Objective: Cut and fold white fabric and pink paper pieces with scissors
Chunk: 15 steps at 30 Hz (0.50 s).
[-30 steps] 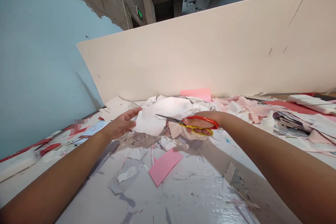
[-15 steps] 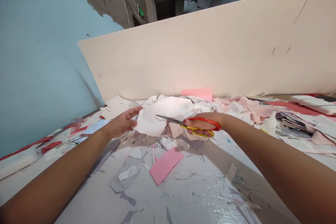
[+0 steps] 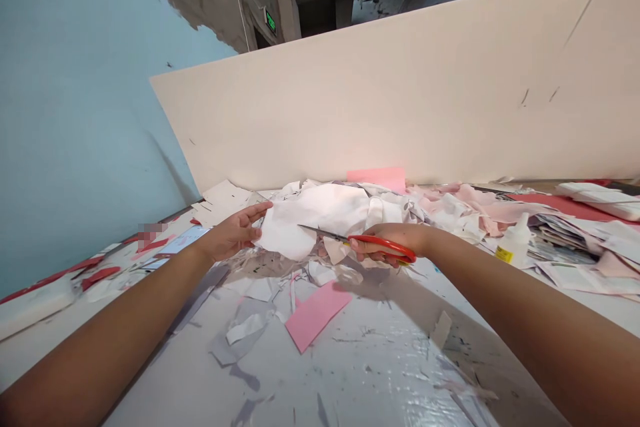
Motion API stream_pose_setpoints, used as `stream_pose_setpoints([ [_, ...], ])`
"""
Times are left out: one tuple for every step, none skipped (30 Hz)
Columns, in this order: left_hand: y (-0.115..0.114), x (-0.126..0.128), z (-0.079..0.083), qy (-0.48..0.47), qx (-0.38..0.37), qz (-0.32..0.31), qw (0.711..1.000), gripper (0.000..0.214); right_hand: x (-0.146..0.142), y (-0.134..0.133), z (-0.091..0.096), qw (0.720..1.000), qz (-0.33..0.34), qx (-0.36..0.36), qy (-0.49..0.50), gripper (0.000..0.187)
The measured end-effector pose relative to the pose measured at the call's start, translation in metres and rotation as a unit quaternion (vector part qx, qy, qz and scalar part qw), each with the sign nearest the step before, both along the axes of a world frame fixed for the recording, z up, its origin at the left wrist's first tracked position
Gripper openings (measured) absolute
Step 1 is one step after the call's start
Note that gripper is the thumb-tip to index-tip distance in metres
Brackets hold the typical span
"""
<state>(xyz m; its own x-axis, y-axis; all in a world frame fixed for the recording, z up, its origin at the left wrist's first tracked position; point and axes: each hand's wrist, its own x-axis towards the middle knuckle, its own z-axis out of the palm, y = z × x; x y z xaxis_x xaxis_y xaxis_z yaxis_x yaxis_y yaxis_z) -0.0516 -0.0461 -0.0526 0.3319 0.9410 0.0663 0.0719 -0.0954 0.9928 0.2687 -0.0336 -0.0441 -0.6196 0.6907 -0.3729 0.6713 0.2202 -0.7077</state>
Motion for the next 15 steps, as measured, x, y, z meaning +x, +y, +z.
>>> stream_pose_setpoints([
  [0.0,0.0,0.0,0.0,-0.001,0.001,1.0,0.057,-0.001,-0.001,-0.001,1.0,0.0,-0.014,0.005,0.051],
  [0.0,0.0,0.0,0.0,-0.001,0.002,1.0,0.058,-0.003,-0.002,-0.002,1.0,-0.002,-0.023,0.01,0.052],
  [0.0,0.0,0.0,0.0,-0.001,0.003,1.0,0.058,-0.004,-0.002,-0.003,0.999,-0.002,-0.027,0.017,0.053],
  [0.0,0.0,0.0,-0.002,-0.001,0.003,1.0,0.058,-0.005,-0.003,-0.003,0.999,0.0,-0.027,0.024,0.053],
  [0.0,0.0,0.0,-0.003,-0.001,0.003,1.0,0.058,-0.006,-0.003,-0.003,0.999,0.003,-0.025,0.03,0.053],
  [0.0,0.0,0.0,-0.004,-0.002,0.002,1.0,0.058,-0.008,-0.004,-0.002,0.999,0.007,-0.021,0.033,0.052],
  [-0.001,0.001,0.0,-0.006,-0.002,0.001,1.0,0.058,-0.009,-0.004,-0.001,0.999,0.012,-0.017,0.034,0.052],
  [-0.001,0.001,0.0,-0.008,-0.003,0.0,1.0,0.058,-0.01,-0.004,-0.001,0.999,0.016,-0.013,0.032,0.052],
  [-0.001,0.001,0.001,-0.01,-0.004,-0.001,1.0,0.058,-0.011,-0.003,0.0,0.999,0.018,-0.007,0.029,0.051],
  [-0.001,0.001,0.001,-0.011,-0.005,0.0,1.0,0.058,-0.012,-0.003,0.001,0.999,0.02,-0.001,0.026,0.051],
  [-0.001,0.001,0.002,-0.012,-0.006,0.0,1.0,0.058,-0.013,-0.002,0.001,1.0,0.02,0.006,0.023,0.052],
  [-0.001,0.001,0.002,-0.013,-0.007,0.001,1.0,0.058,-0.014,-0.002,0.001,1.0,0.021,0.012,0.019,0.052],
  [-0.001,0.0,0.002,-0.014,-0.007,0.001,1.0,0.058,-0.015,-0.001,0.002,0.999,0.022,0.02,0.016,0.052],
  [-0.001,0.0,0.003,-0.014,-0.007,0.001,1.0,0.057,-0.016,0.0,0.002,0.999,0.024,0.028,0.012,0.051],
  [-0.001,0.0,0.003,-0.015,-0.006,0.0,1.0,0.057,-0.016,0.001,0.001,0.999,0.025,0.039,0.008,0.051],
])
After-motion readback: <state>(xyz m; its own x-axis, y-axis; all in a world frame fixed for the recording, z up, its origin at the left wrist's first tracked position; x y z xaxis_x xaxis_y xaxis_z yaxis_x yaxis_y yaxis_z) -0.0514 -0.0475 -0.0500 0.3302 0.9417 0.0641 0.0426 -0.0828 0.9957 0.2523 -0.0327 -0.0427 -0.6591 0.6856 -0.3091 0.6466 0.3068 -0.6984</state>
